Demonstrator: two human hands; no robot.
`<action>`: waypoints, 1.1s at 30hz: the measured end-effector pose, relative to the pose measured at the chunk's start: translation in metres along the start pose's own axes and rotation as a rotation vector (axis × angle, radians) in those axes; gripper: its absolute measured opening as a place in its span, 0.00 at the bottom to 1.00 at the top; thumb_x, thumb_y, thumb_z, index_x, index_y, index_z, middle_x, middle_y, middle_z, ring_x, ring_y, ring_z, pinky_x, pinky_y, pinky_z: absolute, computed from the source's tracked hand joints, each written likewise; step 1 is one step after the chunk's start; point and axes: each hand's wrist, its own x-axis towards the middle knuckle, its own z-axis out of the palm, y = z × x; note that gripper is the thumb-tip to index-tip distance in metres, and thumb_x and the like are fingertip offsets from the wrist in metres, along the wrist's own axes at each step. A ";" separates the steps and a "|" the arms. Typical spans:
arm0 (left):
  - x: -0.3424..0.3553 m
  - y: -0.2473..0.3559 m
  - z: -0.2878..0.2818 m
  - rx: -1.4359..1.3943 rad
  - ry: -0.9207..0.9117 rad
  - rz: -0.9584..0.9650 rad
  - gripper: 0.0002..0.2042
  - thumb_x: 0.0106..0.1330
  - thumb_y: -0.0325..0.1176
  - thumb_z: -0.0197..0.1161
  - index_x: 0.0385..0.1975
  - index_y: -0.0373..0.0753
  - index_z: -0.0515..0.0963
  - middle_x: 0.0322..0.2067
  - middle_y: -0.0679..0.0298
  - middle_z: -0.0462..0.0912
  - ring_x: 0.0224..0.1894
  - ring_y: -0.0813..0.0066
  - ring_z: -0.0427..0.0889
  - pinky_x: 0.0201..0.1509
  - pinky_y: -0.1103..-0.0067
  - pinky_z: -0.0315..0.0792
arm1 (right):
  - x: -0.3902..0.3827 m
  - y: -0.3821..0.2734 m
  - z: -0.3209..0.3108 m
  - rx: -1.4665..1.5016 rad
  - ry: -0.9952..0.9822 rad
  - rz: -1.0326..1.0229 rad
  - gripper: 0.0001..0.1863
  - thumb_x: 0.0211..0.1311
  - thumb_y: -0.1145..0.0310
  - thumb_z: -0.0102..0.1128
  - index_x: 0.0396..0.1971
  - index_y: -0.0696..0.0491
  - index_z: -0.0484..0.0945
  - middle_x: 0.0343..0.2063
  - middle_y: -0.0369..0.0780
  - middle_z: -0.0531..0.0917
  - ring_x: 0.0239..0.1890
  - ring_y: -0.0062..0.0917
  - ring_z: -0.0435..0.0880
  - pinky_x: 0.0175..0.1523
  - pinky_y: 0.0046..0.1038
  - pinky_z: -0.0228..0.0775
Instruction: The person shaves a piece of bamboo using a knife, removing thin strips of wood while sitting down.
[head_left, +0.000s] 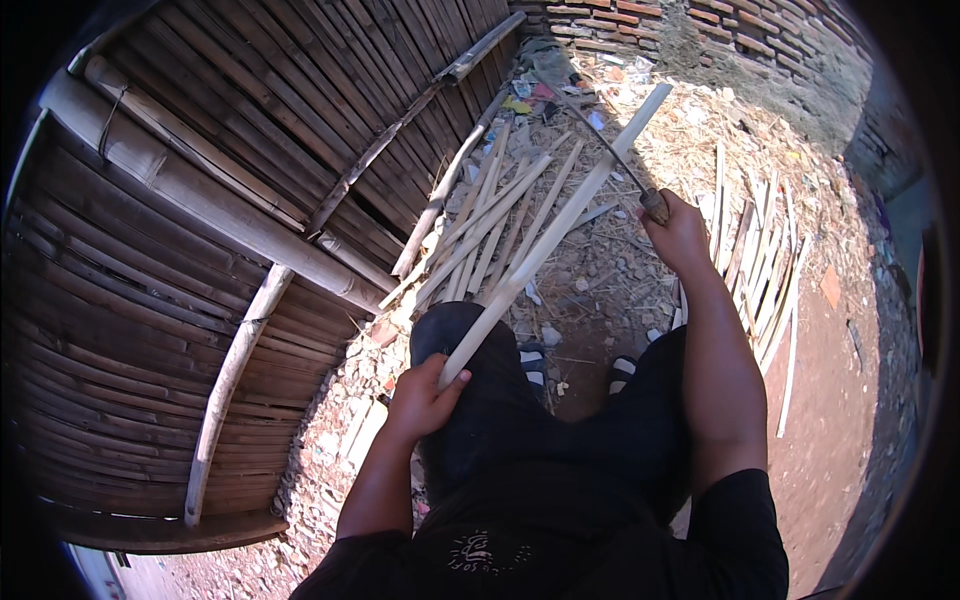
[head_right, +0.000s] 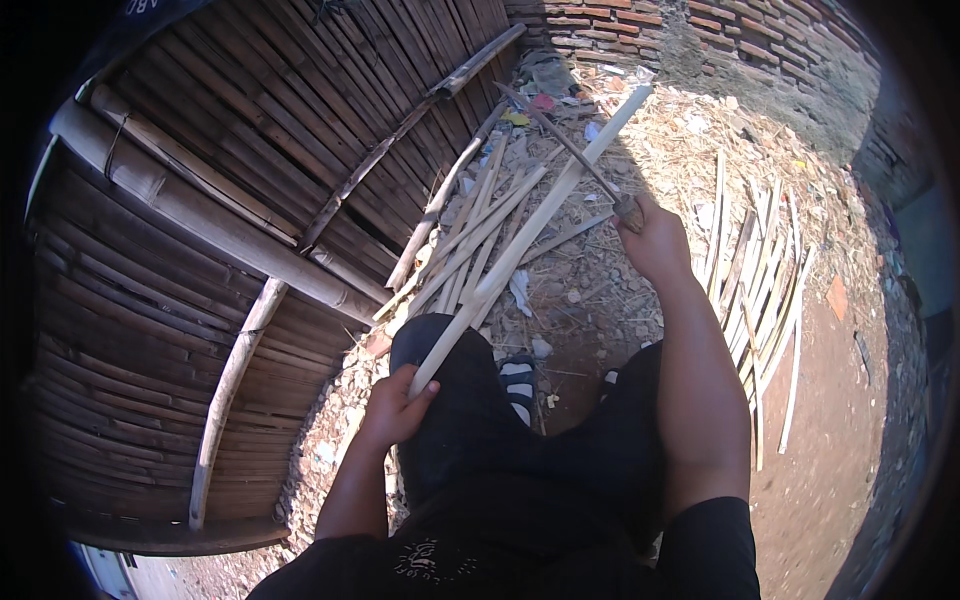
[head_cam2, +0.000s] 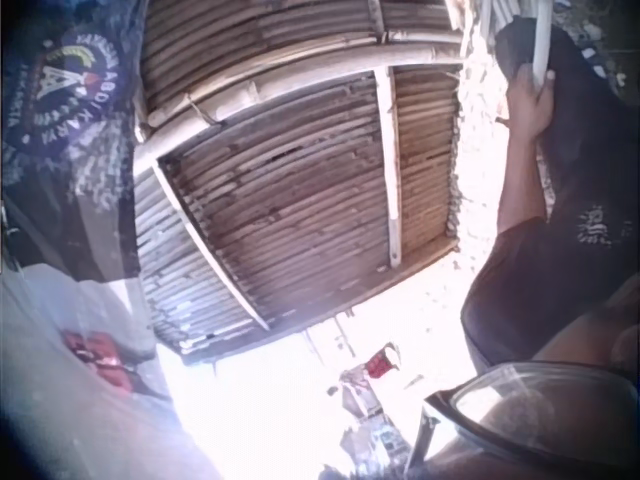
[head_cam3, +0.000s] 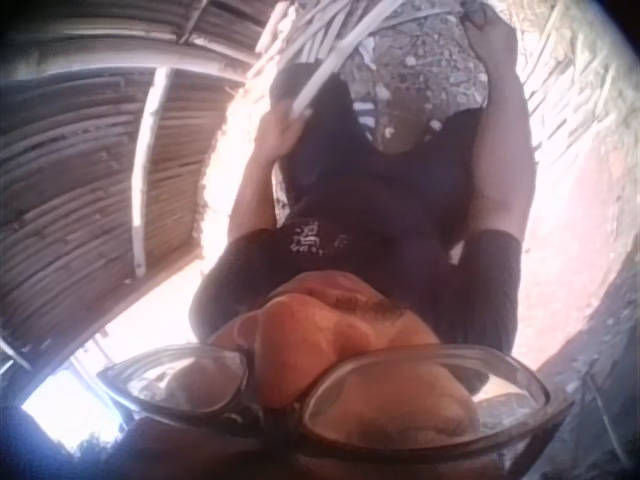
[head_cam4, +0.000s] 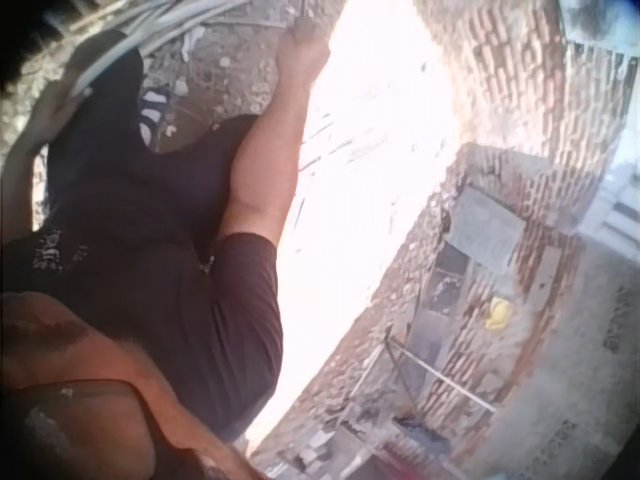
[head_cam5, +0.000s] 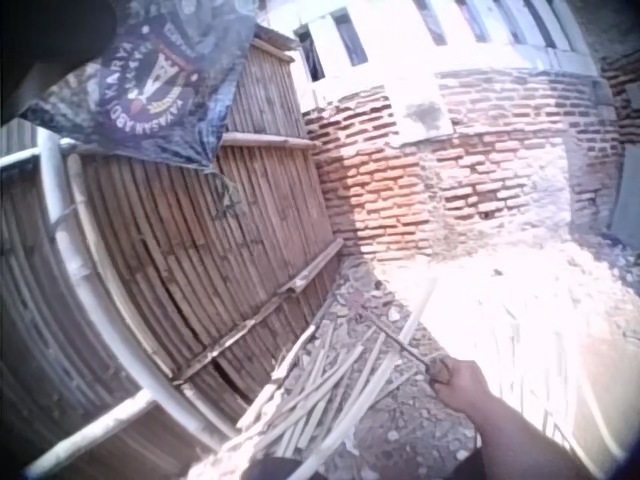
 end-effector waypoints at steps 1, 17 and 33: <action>0.000 -0.001 -0.001 0.011 -0.003 0.007 0.16 0.72 0.45 0.67 0.37 0.36 0.78 0.23 0.54 0.81 0.26 0.57 0.83 0.32 0.66 0.73 | -0.004 -0.003 0.000 0.004 -0.004 -0.015 0.16 0.60 0.64 0.70 0.45 0.54 0.80 0.33 0.52 0.87 0.40 0.52 0.86 0.46 0.47 0.76; -0.001 0.002 -0.002 0.046 -0.007 0.000 0.18 0.72 0.47 0.66 0.37 0.37 0.76 0.24 0.48 0.81 0.30 0.43 0.85 0.33 0.59 0.75 | -0.011 -0.019 0.020 -0.087 -0.130 -0.236 0.11 0.59 0.67 0.70 0.37 0.55 0.80 0.29 0.48 0.86 0.36 0.49 0.86 0.43 0.44 0.76; -0.001 -0.005 -0.001 0.047 0.000 -0.025 0.17 0.72 0.47 0.67 0.39 0.36 0.78 0.24 0.51 0.82 0.28 0.51 0.84 0.33 0.64 0.74 | -0.042 -0.058 0.036 -0.229 -0.394 -0.704 0.12 0.53 0.69 0.69 0.38 0.54 0.80 0.28 0.49 0.83 0.36 0.51 0.85 0.45 0.48 0.77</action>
